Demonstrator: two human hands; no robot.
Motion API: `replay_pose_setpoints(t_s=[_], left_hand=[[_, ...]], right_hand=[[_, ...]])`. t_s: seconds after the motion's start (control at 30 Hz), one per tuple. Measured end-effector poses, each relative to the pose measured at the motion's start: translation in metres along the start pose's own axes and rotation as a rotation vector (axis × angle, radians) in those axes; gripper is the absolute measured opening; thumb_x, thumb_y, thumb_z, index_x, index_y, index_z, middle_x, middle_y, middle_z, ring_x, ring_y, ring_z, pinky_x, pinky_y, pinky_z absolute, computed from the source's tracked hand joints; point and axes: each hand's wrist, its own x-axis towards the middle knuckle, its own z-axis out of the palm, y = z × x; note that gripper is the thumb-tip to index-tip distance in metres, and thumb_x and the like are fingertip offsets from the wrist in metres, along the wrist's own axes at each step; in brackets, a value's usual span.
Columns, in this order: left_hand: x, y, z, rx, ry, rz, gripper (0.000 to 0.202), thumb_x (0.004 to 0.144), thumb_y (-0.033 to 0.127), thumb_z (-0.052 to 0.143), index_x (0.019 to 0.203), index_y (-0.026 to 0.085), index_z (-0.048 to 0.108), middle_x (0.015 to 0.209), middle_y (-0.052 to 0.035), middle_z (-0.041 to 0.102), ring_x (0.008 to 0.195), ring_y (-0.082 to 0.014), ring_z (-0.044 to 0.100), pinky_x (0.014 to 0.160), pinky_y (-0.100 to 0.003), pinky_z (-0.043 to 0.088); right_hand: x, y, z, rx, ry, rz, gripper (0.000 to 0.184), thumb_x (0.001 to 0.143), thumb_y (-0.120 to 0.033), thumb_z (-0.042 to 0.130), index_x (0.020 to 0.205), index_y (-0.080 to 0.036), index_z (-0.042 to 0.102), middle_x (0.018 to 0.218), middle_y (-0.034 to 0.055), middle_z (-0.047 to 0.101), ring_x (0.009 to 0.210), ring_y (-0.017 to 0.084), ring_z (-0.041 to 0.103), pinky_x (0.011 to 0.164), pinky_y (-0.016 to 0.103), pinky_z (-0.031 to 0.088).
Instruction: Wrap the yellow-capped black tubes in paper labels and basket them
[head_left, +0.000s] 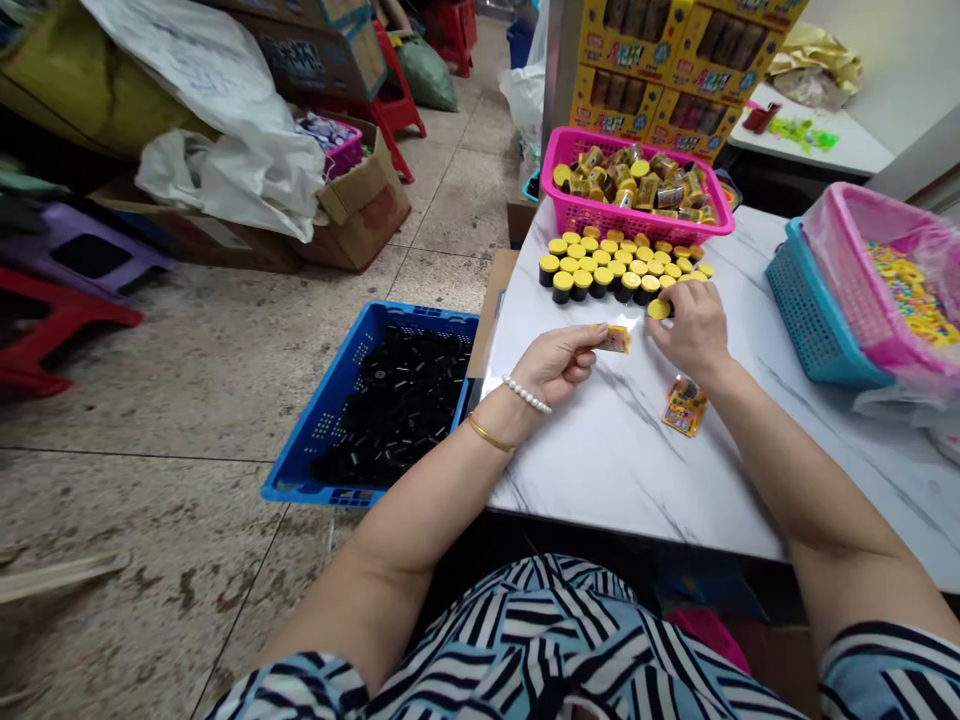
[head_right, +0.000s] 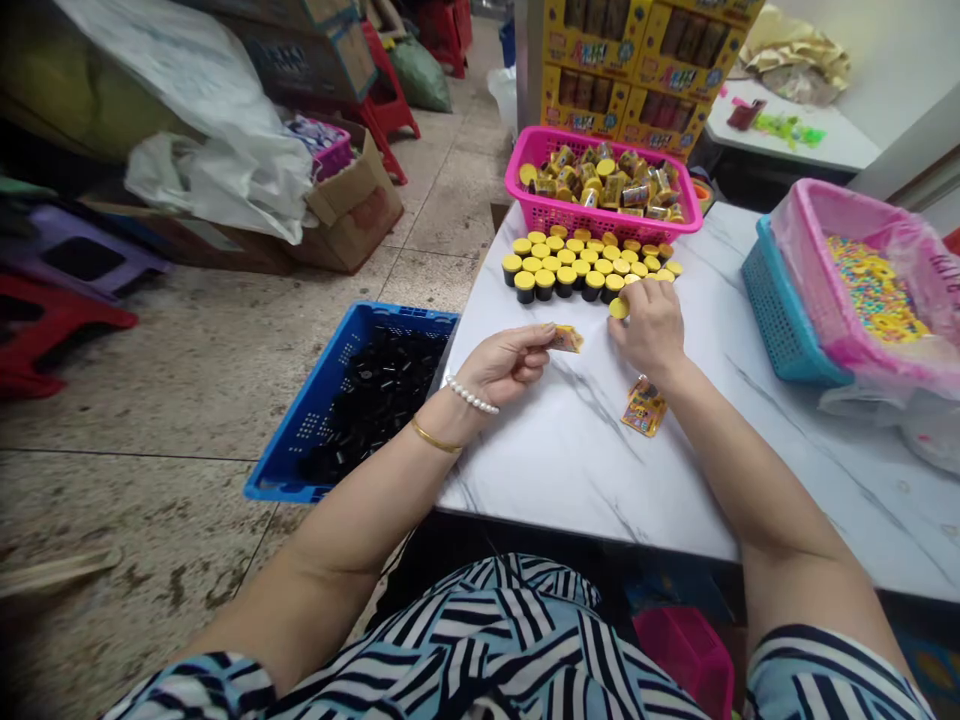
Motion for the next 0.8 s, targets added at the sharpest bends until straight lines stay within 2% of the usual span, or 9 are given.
replay_pose_setpoints(t_s=[0.07,0.13,0.17,0.23,0.33,0.47,0.57,0.7,0.8], left_hand=[[0.002,0.000,-0.001,-0.051,0.000,-0.004,0.008,0.092,0.008,0.068,0.087,0.007,0.075,0.085,-0.0077,0.075,0.043,0.0029,0.036,0.036,-0.009,0.017],[0.003,-0.001,-0.001,-0.087,0.002,-0.007,0.009,0.093,0.006,0.067,0.087,0.007,0.074,0.079,-0.0051,0.073,0.041,0.0028,0.037,0.035,-0.009,0.017],[0.004,-0.002,-0.001,-0.095,0.001,-0.007,0.009,0.093,0.006,0.067,0.087,0.008,0.074,0.078,-0.0044,0.072,0.041,0.0027,0.037,0.035,-0.009,0.017],[0.004,-0.004,-0.001,-0.097,0.000,-0.009,0.010,0.094,0.007,0.067,0.087,0.008,0.073,0.076,-0.0041,0.071,0.040,0.0026,0.038,0.034,-0.009,0.017],[0.004,-0.006,-0.001,-0.103,-0.011,-0.006,0.007,0.095,0.008,0.068,0.091,0.008,0.074,0.078,-0.0046,0.072,0.041,0.0029,0.039,0.034,-0.008,0.018],[0.005,-0.006,-0.002,-0.138,-0.016,-0.004,0.005,0.095,0.008,0.069,0.092,0.008,0.074,0.079,-0.0037,0.071,0.040,0.0035,0.039,0.034,-0.007,0.018],[0.006,-0.006,-0.002,-0.153,-0.012,-0.004,0.006,0.095,0.008,0.068,0.090,0.008,0.072,0.079,-0.0033,0.071,0.039,0.0036,0.038,0.033,-0.008,0.018],[0.006,-0.007,0.000,-0.137,-0.029,-0.008,0.004,0.092,0.009,0.073,0.088,0.008,0.072,0.077,-0.0022,0.070,0.040,0.0038,0.039,0.034,-0.008,0.018],[0.005,-0.007,0.001,-0.130,-0.038,-0.015,0.008,0.095,0.010,0.070,0.087,0.008,0.072,0.077,-0.0029,0.071,0.039,0.0036,0.038,0.033,-0.008,0.018]], right_hand=[[-0.007,-0.016,-0.013,0.414,-0.009,0.161,0.033,0.080,-0.034,0.076,0.110,-0.024,0.069,0.103,0.0067,0.071,0.092,0.025,0.065,0.090,0.047,0.057],[-0.015,-0.033,-0.027,0.840,-0.095,0.327,0.034,0.083,-0.040,0.075,0.115,-0.027,0.071,0.099,0.0036,0.072,0.081,0.020,0.066,0.080,0.040,0.060],[-0.019,-0.042,-0.033,0.997,-0.146,0.386,0.033,0.084,-0.042,0.075,0.114,-0.028,0.073,0.100,0.0034,0.074,0.080,0.019,0.068,0.078,0.038,0.060],[-0.027,-0.057,-0.040,1.156,-0.194,0.454,0.030,0.083,-0.043,0.079,0.109,-0.028,0.077,0.104,0.0031,0.076,0.086,0.018,0.071,0.081,0.036,0.062],[-0.038,-0.069,-0.035,1.195,-0.172,0.482,0.031,0.079,-0.040,0.085,0.107,-0.030,0.079,0.107,0.0009,0.078,0.097,0.019,0.073,0.091,0.037,0.063],[-0.045,-0.067,-0.023,1.112,-0.117,0.457,0.032,0.081,-0.040,0.086,0.110,-0.027,0.079,0.107,0.0016,0.079,0.102,0.021,0.075,0.101,0.044,0.061],[-0.046,-0.066,-0.023,0.946,-0.026,0.396,0.031,0.082,-0.037,0.085,0.109,-0.025,0.078,0.106,0.0029,0.080,0.099,0.021,0.075,0.100,0.042,0.061],[-0.049,-0.075,-0.029,0.843,-0.035,0.304,0.026,0.085,-0.034,0.082,0.108,-0.025,0.077,0.108,0.0042,0.080,0.100,0.021,0.077,0.100,0.041,0.062],[-0.052,-0.080,-0.032,0.823,-0.027,0.266,0.026,0.086,-0.033,0.080,0.110,-0.025,0.074,0.116,0.0053,0.079,0.105,0.022,0.077,0.102,0.042,0.062]])
